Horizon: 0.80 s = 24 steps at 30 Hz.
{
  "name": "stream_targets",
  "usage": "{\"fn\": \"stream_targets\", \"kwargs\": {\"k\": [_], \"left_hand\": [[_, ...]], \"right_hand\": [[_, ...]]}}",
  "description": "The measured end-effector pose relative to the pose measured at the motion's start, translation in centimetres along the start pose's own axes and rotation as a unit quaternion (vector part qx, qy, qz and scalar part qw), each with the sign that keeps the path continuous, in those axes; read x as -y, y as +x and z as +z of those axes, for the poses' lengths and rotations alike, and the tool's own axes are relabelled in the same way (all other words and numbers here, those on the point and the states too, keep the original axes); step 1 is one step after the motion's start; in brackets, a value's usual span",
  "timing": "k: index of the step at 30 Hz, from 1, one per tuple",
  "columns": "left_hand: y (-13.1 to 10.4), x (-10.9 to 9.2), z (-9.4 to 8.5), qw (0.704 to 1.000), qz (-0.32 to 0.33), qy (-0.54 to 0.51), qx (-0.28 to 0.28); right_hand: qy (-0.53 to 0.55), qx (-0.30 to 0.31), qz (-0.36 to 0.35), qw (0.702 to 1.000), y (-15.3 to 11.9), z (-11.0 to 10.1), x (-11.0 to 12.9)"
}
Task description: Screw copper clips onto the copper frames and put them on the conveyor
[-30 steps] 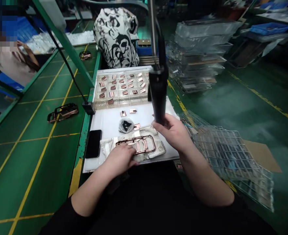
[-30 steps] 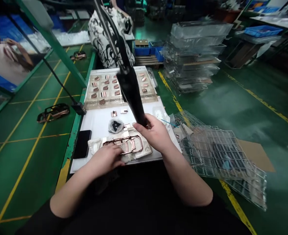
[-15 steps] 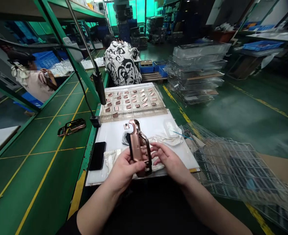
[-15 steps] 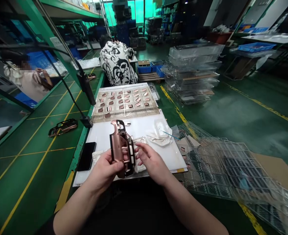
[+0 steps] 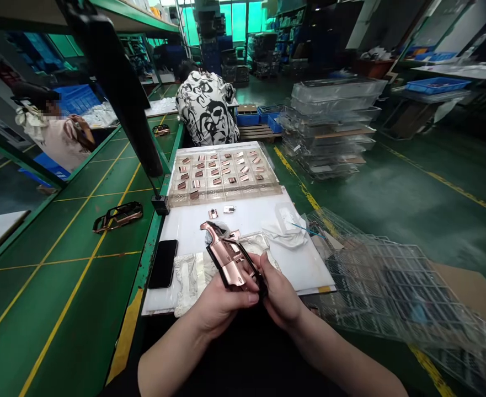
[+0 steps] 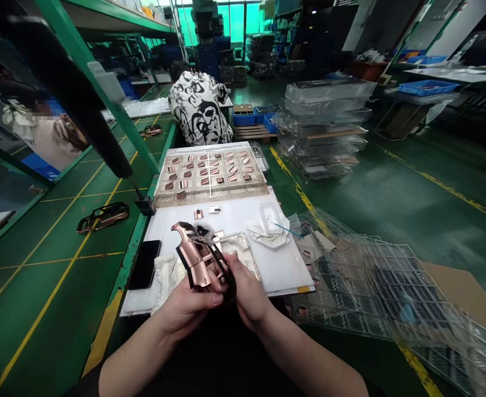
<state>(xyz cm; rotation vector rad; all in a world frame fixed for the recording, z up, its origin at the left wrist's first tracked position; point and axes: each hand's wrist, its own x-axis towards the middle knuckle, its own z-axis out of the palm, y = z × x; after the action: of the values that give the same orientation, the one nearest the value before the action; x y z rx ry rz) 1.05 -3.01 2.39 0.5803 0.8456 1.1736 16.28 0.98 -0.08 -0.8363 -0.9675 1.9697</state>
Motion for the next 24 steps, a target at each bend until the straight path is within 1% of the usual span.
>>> {"fn": "stream_targets", "kwargs": {"k": [2,4,8,13,14,15,16,18,19,20,21,22,23,24], "left_hand": [[-0.3,-0.2,-0.4,1.000,0.001,0.006,0.013],[-0.6,-0.2,-0.7,1.000,0.015,-0.004,0.016],[-0.9,0.4,-1.3,0.998,0.054,-0.031,-0.024],[-1.2,1.0,-2.2,0.993,0.077,0.049,-0.068],[-1.2,0.9,-2.3,0.993,0.083,0.048,-0.072],[-1.3,0.8,-2.4,0.992,0.090,0.038,-0.076],[-1.3,0.7,-2.4,0.992,0.099,0.023,-0.080],[-1.2,0.7,-2.3,0.989,0.120,-0.009,-0.087],[-1.1,0.8,-2.2,0.987,0.131,-0.024,-0.089],[-1.0,0.9,-2.2,0.986,0.136,-0.039,-0.091],[-0.9,1.0,-2.2,0.985,0.136,-0.055,-0.095],[-0.8,1.2,-2.2,0.984,0.129,-0.071,-0.101],[-0.7,1.3,-2.4,0.983,0.117,-0.086,-0.109],[-0.7,1.4,-2.5,0.983,0.103,-0.099,-0.114]], "right_hand": [[-0.024,-0.014,-0.009,1.000,0.0,0.1,0.2],[-0.044,-0.021,-0.010,0.999,0.1,0.1,0.2],[-0.071,-0.031,0.008,0.997,0.4,0.1,0.0],[-0.062,-0.042,-0.007,0.997,0.3,0.6,0.2],[-0.088,-0.050,-0.027,0.994,0.2,0.7,0.2],[-0.134,-0.065,-0.063,0.987,0.0,0.7,0.3],[-0.194,-0.081,-0.111,0.971,-0.2,0.8,0.3],[-0.313,-0.095,-0.214,0.920,-0.7,1.0,0.2],[-0.358,-0.082,-0.254,0.895,-1.0,1.1,0.1],[-0.385,-0.055,-0.280,0.878,-1.3,1.3,0.0],[-0.397,-0.021,-0.292,0.870,-1.5,1.4,-0.2],[-0.395,0.011,-0.296,0.869,-1.8,1.6,-0.3],[-0.378,0.032,-0.293,0.878,-1.9,1.8,-0.5],[-0.339,0.042,-0.277,0.898,-2.0,2.0,-0.6]]}}
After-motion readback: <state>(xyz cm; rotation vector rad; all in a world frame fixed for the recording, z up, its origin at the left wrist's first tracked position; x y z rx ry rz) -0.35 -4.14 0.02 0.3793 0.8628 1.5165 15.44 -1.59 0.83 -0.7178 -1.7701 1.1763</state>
